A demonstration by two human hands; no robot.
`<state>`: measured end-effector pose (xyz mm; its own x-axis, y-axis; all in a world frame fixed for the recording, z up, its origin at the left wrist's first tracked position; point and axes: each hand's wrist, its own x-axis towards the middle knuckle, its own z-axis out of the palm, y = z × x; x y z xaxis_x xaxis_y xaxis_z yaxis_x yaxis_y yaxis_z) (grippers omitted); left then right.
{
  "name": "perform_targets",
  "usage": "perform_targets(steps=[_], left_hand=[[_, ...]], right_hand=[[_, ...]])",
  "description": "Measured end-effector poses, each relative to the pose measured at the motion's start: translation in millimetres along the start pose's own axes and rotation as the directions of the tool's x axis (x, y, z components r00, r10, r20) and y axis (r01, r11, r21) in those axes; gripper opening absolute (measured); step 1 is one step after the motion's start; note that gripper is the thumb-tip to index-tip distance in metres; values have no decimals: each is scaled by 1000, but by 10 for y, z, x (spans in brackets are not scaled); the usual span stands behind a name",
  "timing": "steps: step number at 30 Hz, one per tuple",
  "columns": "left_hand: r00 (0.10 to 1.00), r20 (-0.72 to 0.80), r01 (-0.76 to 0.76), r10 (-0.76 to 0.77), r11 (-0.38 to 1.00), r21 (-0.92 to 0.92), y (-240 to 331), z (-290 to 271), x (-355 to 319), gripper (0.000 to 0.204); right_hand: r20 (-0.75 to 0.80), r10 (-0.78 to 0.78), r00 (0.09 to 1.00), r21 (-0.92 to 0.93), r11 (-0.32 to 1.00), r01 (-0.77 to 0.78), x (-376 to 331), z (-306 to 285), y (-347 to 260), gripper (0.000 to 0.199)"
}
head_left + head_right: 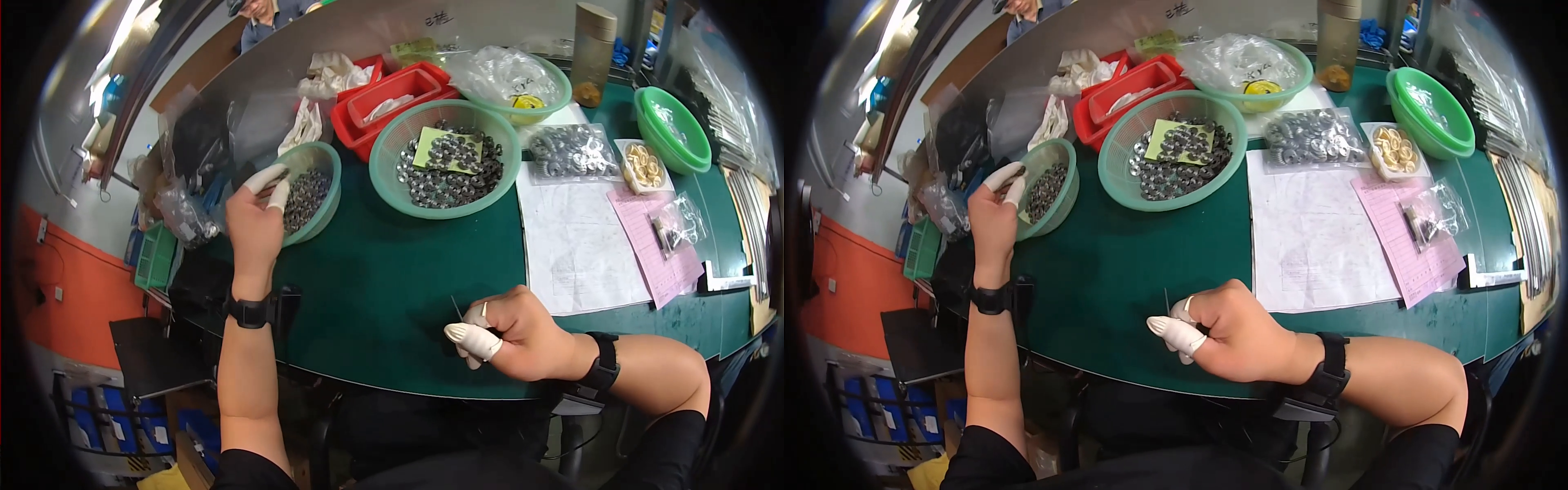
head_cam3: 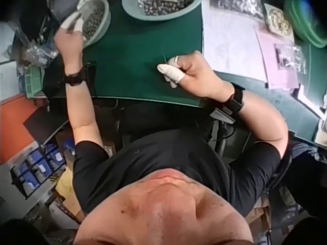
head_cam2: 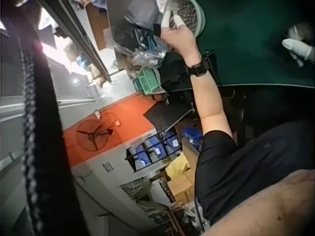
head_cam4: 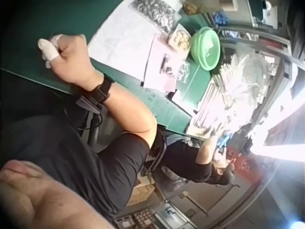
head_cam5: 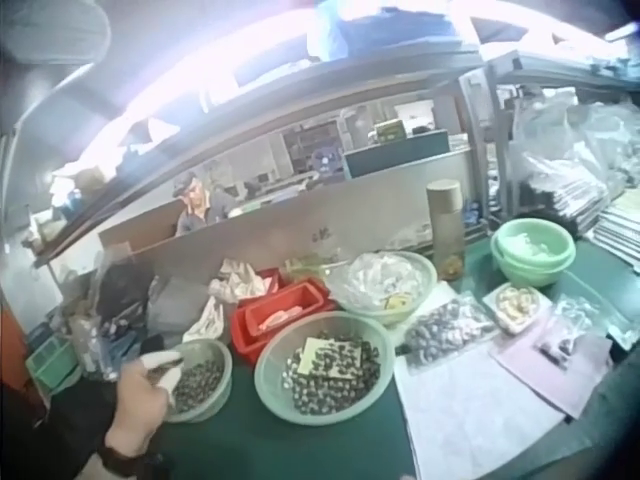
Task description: The person picks up a metal part from a basket, slides it onto a thin metal rod, and rotates it by hand. After removing the part, they place it into a different basket and repeat the process.
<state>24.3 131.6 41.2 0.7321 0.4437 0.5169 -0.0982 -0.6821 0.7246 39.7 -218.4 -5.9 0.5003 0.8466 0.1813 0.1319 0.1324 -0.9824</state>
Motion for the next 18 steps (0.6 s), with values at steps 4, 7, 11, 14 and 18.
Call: perform_targets(steps=[4,7,11,14,18], left_hand=[[996,69,-71,60,982,175,210,135,-27,21],[925,338,-260,174,938,228,612,458,-40,24],[777,571,-397,264,910,120,855,1020,103,26],[593,751,-466,291,884,26,914,1359,188,27],[390,856,-575,340,815,-62,878,1582,291,24]], right_hand=[[17,-29,999,-29,999,29,-2,0,60,36],[7,-18,1000,-18,1000,18,-18,-6,54,36],[1,-17,1000,-26,1000,17,-20,-21,65,36],[-16,-40,999,-15,999,40,-5,23,70,39],[-52,-75,996,10,997,76,7,59,114,46]])
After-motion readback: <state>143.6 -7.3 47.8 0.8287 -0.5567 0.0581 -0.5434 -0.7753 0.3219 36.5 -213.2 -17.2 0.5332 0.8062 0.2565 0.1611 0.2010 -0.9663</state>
